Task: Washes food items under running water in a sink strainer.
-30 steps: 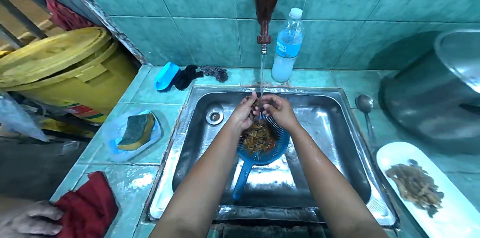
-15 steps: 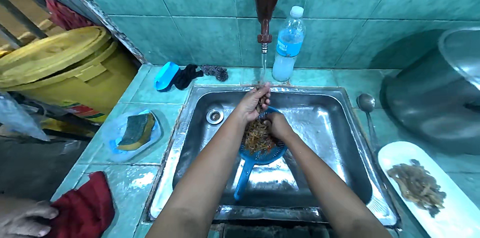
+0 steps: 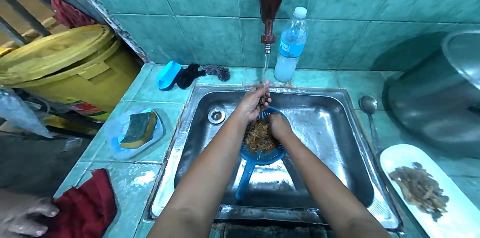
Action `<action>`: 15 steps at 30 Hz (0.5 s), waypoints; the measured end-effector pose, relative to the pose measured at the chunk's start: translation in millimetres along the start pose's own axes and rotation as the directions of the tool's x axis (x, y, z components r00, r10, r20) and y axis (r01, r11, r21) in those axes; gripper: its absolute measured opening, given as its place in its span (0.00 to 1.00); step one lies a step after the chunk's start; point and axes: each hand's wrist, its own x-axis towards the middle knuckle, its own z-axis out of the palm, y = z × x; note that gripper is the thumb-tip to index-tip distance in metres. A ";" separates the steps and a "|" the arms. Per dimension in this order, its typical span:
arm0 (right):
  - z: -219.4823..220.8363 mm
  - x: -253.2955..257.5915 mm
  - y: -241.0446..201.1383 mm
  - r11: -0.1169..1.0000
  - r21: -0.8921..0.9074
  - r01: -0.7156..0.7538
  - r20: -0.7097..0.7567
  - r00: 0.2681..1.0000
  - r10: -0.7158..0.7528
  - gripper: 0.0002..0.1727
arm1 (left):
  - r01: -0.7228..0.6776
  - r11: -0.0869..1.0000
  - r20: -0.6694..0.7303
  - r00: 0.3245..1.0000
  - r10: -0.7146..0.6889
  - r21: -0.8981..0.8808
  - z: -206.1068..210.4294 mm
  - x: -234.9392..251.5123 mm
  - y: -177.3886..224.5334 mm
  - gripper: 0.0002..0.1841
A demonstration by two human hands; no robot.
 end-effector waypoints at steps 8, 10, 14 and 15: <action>-16.0 -8.7 3.3 0.988 0.155 0.021 0.015 1.000 -0.024 0.10 | -0.041 0.993 0.067 0.997 0.033 0.114 2.0 -1.3 6.0 0.11; -27.8 -11.2 3.0 0.952 0.298 0.074 -0.070 0.996 -0.055 0.09 | -0.054 0.989 -0.020 0.998 0.058 0.136 -3.6 -8.1 5.5 0.09; -39.3 -9.8 -6.4 0.719 0.688 0.098 -0.115 0.993 -0.025 0.12 | -0.036 0.980 -0.248 0.965 0.084 0.195 -26.4 -13.4 -8.9 0.11; -40.4 -7.9 -9.5 0.681 0.726 0.098 -0.113 0.993 -0.023 0.13 | -0.013 0.979 -0.274 0.959 0.070 0.206 -30.9 -14.2 -13.5 0.10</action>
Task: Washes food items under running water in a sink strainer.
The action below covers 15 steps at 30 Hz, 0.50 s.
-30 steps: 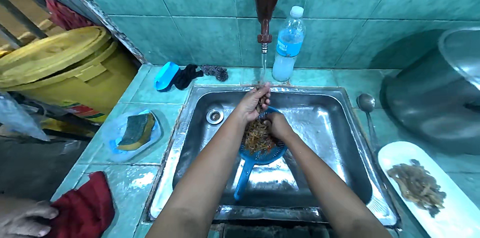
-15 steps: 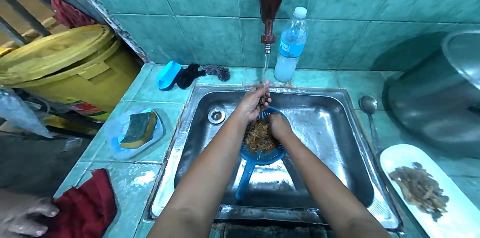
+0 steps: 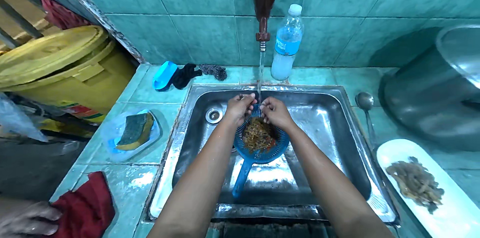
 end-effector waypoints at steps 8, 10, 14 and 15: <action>8.0 3.6 -9.5 0.946 -0.279 0.162 -0.154 0.965 -0.210 0.09 | 0.103 0.994 0.024 0.994 -0.103 -0.044 6.4 -2.6 -9.8 0.10; 5.8 -0.3 -5.4 0.961 -0.215 0.173 -0.206 0.954 -0.218 0.12 | 0.109 0.993 0.047 0.993 -0.107 -0.053 8.8 -0.4 -7.3 0.08; -6.2 -6.1 14.0 0.970 -0.231 0.075 -0.081 0.992 -0.097 0.14 | 0.153 0.976 0.115 0.984 -0.135 -0.155 12.9 4.4 -4.9 0.07; -6.2 -8.2 19.4 0.942 -0.331 0.054 0.022 0.999 -0.049 0.11 | 0.167 0.968 0.144 0.980 -0.141 -0.186 13.4 5.4 -4.2 0.08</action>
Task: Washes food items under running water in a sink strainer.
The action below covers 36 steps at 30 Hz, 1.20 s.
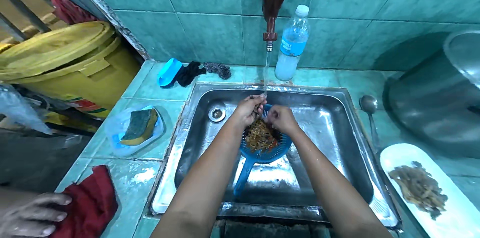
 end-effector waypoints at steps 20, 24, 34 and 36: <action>-3.2 -6.2 9.4 0.989 0.149 0.002 0.232 0.972 -0.037 0.15 | 0.007 0.984 0.253 0.967 0.039 -0.179 8.3 2.0 15.1 0.04; 1.9 -11.7 12.3 0.879 0.459 -0.129 0.289 0.957 -0.010 0.12 | 0.007 0.985 0.250 0.968 0.036 -0.172 8.3 2.7 14.9 0.04; 10.3 13.2 -9.9 0.477 0.842 -0.251 0.215 0.968 0.129 0.13 | -0.232 0.808 0.285 0.955 0.083 0.542 22.8 -22.8 36.0 0.08; 12.9 19.5 -16.3 0.462 0.856 -0.230 0.205 0.973 0.105 0.13 | -0.299 0.712 0.332 0.938 0.097 0.635 22.7 -35.9 49.5 0.08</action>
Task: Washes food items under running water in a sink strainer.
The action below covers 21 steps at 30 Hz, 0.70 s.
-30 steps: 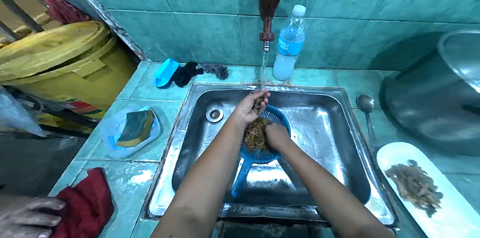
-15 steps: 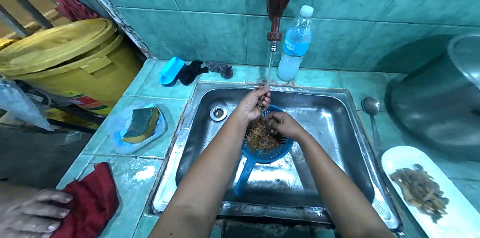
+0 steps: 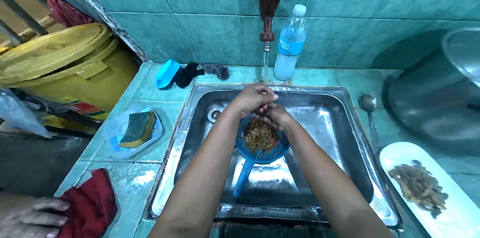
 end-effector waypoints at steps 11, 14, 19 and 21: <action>15.8 16.1 -22.0 0.986 0.055 0.160 -0.081 0.985 -0.155 0.08 | -0.051 0.965 -0.461 0.884 -0.075 -0.256 -32.5 -23.7 -27.5 0.07; 20.8 9.5 -29.2 0.960 -0.117 0.253 -0.047 0.964 -0.260 0.14 | -0.008 0.913 -0.464 0.863 -0.200 -0.408 -16.3 -15.2 -59.5 0.13; 24.4 -7.2 -34.7 0.749 -0.563 0.350 0.023 0.912 -0.409 0.18 | 0.014 0.815 -0.296 0.928 -0.225 -0.579 5.8 -1.8 -73.1 0.14; 16.2 -12.1 -30.3 0.712 -0.565 0.416 0.030 0.873 -0.486 0.24 | 0.009 0.793 -0.258 0.943 -0.209 -0.610 6.9 4.3 -71.0 0.11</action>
